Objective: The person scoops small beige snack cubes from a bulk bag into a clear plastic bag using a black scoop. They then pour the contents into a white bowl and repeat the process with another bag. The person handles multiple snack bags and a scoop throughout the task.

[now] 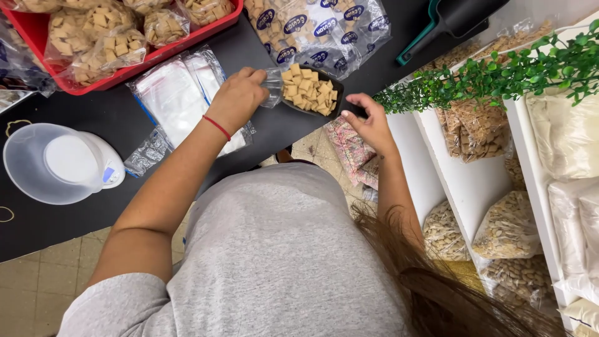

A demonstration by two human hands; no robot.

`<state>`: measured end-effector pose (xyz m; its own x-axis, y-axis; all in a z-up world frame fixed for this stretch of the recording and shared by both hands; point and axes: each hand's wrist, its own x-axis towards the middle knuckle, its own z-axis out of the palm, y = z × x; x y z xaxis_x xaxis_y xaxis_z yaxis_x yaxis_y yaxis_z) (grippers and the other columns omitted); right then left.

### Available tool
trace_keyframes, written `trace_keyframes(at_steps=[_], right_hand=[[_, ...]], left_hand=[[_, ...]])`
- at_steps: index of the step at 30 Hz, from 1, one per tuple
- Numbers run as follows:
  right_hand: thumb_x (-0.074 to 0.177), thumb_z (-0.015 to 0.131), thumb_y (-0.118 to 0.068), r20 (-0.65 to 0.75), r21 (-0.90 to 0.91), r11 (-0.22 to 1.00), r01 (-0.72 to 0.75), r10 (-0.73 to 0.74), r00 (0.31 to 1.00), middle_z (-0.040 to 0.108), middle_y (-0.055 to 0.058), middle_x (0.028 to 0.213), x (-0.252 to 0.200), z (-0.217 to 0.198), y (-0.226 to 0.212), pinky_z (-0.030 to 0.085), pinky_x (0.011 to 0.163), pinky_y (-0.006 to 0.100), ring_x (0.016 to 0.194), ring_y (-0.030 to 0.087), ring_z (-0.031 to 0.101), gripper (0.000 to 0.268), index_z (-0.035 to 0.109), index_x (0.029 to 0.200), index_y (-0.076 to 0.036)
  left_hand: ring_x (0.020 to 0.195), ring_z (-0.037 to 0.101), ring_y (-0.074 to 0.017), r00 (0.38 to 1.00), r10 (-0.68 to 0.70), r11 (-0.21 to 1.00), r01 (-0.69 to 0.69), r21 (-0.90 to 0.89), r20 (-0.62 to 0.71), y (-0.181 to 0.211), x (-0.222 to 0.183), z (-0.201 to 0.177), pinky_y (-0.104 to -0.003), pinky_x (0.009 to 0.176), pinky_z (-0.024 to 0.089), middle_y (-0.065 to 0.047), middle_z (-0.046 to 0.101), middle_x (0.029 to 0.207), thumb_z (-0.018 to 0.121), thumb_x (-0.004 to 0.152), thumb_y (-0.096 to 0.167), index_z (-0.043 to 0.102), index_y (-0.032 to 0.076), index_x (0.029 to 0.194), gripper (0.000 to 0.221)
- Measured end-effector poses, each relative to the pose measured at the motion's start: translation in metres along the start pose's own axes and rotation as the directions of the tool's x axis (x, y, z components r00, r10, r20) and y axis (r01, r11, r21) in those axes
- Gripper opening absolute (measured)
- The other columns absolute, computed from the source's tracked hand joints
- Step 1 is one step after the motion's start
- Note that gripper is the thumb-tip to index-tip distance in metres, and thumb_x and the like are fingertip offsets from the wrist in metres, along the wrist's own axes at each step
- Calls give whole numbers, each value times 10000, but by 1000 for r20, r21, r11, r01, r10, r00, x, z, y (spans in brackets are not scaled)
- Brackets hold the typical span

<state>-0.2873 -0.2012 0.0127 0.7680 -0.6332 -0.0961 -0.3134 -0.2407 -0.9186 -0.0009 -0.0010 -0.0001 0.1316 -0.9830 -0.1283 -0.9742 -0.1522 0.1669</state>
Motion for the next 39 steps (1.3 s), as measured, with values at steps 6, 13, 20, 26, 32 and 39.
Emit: trace_keyframes(at_steps=[6, 13, 20, 26, 32, 39], right_hand=[[901, 828, -135, 158, -364, 906, 219, -172, 972, 713, 92, 1015, 27, -12, -33, 516, 906, 412, 1034, 316, 698, 295, 735, 1177, -94], [927, 756, -222, 357, -654, 678, 335, -113, 927, 722, 66, 1014, 49, -4, -101, 486, 864, 421, 1020, 298, 675, 266, 710, 1177, -145], [932, 736, -281, 467, -845, 210, 492, -159, 870, 675, 51, 876, 71, 20, -152, 501, 694, 439, 871, 312, 663, 195, 687, 938, -92], [725, 674, -111, 455, -879, -61, 473, -403, 794, 582, -33, 722, 71, 32, -159, 410, 624, 344, 700, 223, 583, 93, 643, 758, -192], [795, 641, -123, 396, -911, -33, 411, -345, 851, 654, -32, 766, 55, 21, -182, 411, 639, 334, 736, 215, 621, 101, 699, 843, -189], [990, 613, -301, 181, -833, 552, 45, 194, 964, 719, 113, 1115, 10, -28, -128, 510, 690, 567, 955, 400, 684, 257, 641, 1165, -115]], left_hand=[[1225, 614, -280, 999, 5, 999, -6, -35, -39, 12, -1, -27, -383, 883, 612, -51, 682, 1227, 752, 882, 30, 813, 184, 912, 168], [1254, 610, -319, 999, -35, 994, 32, -108, -19, 10, -4, -28, -424, 843, 631, -109, 656, 1334, 788, 843, 16, 823, 182, 921, 187], [1440, 426, -430, 998, 61, 988, -62, -142, -14, 0, -1, -12, -510, 799, 633, -317, 404, 1578, 767, 785, -47, 749, 58, 856, 128], [1445, 413, -434, 992, 57, 980, -77, -185, -111, 3, -3, -20, -496, 951, 587, -307, 400, 1583, 708, 869, -37, 757, -25, 887, 53], [1429, 447, -441, 994, 7, 975, -30, -218, -106, -3, -10, -26, -519, 718, 621, -332, 413, 1571, 731, 813, -71, 598, 12, 697, 195], [1402, 459, -455, 991, -60, 971, 30, -238, -120, -21, -13, -20, -517, 920, 601, -311, 444, 1556, 784, 867, 97, 730, -9, 790, 141]])
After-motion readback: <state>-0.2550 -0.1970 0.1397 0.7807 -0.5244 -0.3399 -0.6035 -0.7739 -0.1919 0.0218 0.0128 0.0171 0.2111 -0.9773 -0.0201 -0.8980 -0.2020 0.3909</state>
